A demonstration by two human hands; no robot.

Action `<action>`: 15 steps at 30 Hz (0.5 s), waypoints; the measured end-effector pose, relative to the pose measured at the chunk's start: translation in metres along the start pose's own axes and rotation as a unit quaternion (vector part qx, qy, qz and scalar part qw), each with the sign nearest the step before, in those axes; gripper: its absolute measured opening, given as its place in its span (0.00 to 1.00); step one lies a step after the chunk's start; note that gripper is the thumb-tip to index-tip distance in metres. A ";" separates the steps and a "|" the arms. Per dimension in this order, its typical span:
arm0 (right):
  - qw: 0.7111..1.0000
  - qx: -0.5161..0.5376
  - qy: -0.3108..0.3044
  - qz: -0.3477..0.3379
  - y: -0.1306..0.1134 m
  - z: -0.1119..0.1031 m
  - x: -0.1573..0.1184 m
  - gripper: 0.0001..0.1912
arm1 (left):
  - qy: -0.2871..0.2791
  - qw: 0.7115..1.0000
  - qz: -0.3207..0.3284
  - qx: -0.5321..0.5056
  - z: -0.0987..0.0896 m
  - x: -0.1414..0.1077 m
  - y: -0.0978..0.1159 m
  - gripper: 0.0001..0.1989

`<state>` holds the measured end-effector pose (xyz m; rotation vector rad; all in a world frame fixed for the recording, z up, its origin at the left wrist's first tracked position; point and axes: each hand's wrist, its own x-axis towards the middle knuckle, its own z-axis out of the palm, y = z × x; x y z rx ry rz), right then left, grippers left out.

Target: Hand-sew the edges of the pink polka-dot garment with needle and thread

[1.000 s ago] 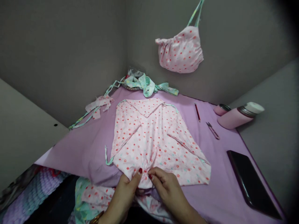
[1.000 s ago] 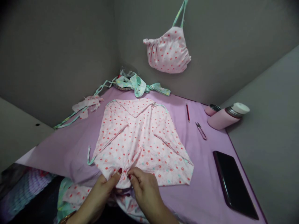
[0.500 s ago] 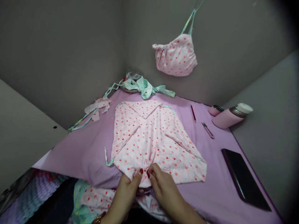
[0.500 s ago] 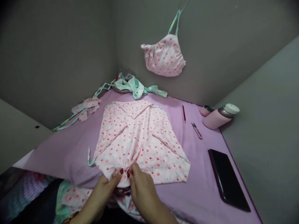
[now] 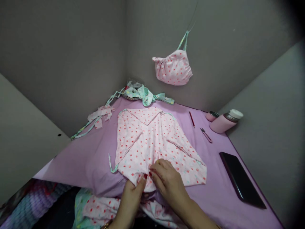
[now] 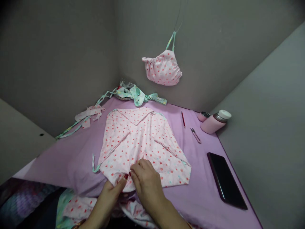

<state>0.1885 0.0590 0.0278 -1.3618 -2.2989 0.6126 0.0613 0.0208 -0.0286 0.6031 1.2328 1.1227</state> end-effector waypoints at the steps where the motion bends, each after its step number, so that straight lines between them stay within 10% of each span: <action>1: 1.000 -0.001 -0.018 -0.007 -0.001 0.000 0.002 0.05 | -0.005 1.000 0.020 0.014 -0.001 0.000 0.001 0.16; 15: 0.967 -0.173 -0.172 -0.076 -0.019 -0.007 0.024 0.04 | -0.015 0.993 0.060 0.100 -0.004 0.001 0.012 0.13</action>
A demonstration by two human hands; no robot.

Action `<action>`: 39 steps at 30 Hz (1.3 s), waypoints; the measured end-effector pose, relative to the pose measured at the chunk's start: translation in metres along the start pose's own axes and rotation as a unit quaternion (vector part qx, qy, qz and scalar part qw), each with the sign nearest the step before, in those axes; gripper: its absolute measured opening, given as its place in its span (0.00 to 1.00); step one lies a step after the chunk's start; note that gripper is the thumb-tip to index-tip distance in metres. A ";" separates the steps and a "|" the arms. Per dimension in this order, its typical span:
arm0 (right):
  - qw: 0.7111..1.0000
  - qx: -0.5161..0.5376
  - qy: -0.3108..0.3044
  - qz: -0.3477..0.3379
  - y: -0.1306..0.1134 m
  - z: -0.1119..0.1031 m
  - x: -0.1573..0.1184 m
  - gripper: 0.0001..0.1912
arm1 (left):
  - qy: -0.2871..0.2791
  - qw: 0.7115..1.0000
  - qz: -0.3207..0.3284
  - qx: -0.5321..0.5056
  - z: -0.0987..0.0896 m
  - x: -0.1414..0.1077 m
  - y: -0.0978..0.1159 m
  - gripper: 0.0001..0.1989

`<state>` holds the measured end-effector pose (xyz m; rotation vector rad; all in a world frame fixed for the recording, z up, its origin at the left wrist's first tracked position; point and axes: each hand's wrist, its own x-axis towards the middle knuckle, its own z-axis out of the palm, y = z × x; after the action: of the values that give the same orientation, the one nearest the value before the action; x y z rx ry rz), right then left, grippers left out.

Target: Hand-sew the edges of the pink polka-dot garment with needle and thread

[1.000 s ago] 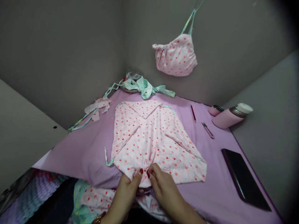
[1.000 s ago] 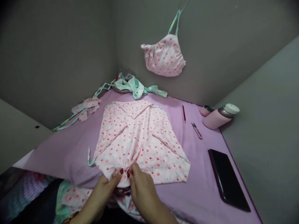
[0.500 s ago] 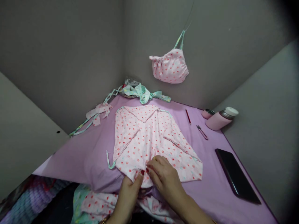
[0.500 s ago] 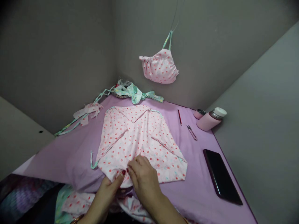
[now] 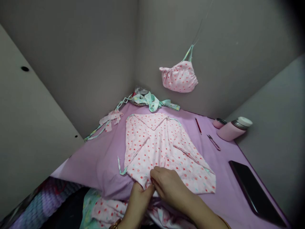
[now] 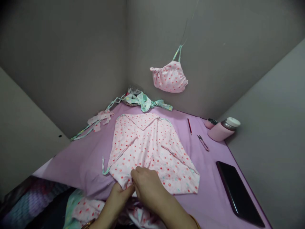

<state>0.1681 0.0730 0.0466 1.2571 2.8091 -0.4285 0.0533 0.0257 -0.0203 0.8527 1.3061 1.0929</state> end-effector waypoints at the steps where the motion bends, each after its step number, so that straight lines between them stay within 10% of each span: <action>1: 1.000 0.001 0.006 -0.009 0.001 0.002 0.000 0.04 | -0.002 1.000 0.001 0.000 0.000 0.000 0.001 0.12; 14: 0.973 0.021 0.176 -0.148 0.004 0.026 -0.008 0.11 | -0.001 0.998 0.050 0.030 -0.003 0.005 -0.001 0.07; 25: 0.981 0.119 0.128 -0.087 0.007 0.028 0.002 0.07 | 0.018 0.996 0.042 0.077 -0.003 0.005 0.003 0.07; 32: 0.955 0.129 0.233 -0.132 0.001 0.021 -0.003 0.11 | 0.019 0.995 0.047 0.086 -0.002 0.003 0.005 0.07; 36: 0.894 0.349 0.282 -0.007 0.002 0.006 -0.002 0.10 | 0.021 0.998 0.039 0.052 0.001 0.002 0.009 0.14; 39: 0.764 0.592 0.245 0.073 0.001 -0.013 -0.006 0.11 | 0.034 0.999 0.038 0.020 0.003 0.002 0.011 0.18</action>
<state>0.1736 0.0727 0.0593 1.8862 2.6294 -2.4316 0.0547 0.0307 -0.0104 0.9063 1.3657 1.1677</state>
